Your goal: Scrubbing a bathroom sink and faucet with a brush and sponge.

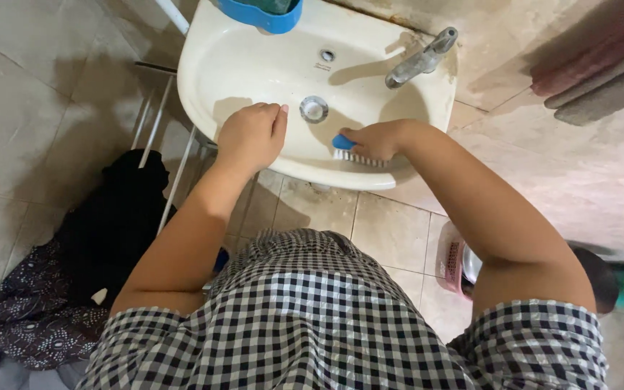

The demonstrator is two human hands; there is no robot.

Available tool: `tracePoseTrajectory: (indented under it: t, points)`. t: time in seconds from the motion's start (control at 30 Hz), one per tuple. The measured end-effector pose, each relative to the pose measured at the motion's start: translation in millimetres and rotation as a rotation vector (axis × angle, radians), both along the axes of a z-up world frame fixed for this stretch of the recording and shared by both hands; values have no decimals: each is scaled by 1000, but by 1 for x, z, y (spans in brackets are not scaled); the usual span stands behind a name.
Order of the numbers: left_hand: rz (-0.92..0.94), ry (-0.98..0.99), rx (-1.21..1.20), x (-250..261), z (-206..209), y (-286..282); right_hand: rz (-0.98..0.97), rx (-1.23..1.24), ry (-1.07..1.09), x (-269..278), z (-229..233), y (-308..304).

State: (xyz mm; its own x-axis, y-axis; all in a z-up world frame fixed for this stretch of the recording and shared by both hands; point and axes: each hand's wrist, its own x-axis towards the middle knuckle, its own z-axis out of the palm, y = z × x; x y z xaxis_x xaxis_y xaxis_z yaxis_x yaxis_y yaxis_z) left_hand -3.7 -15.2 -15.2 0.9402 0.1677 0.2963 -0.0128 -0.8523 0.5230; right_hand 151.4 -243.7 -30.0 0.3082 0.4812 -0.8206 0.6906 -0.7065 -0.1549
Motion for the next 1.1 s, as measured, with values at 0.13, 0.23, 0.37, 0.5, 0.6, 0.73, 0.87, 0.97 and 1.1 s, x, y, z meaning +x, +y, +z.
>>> tracePoseTrajectory:
  t: [0.13, 0.23, 0.37, 0.5, 0.6, 0.73, 0.87, 0.97, 1.1]
  points:
    - [-4, 14, 14, 0, -1, -1, -11, 223, 107, -31, 31, 21]
    - [16, 35, 11, 1, 1, 0, -32, 399, 202, -31, 35, 26]
    - [2, 54, 10, 0, 0, 0, -5, 56, 25, -6, 15, 7]
    - [20, 25, 13, -1, 1, -2, 24, 71, 19, -16, 18, 13]
    - [-10, -54, 13, 1, -6, 1, -18, 463, 232, -39, 37, 29]
    - [12, 28, 24, -1, 1, 0, -146, 148, 98, -45, 71, 29]
    - [17, 10, 27, 0, -4, -1, 31, 27, 12, -8, 21, 6]
    - [16, -7, 36, 1, -7, 0, -18, 131, 52, -29, 33, 23]
    - [35, 10, 33, 0, -1, -2, -31, 551, 273, -43, 33, 36]
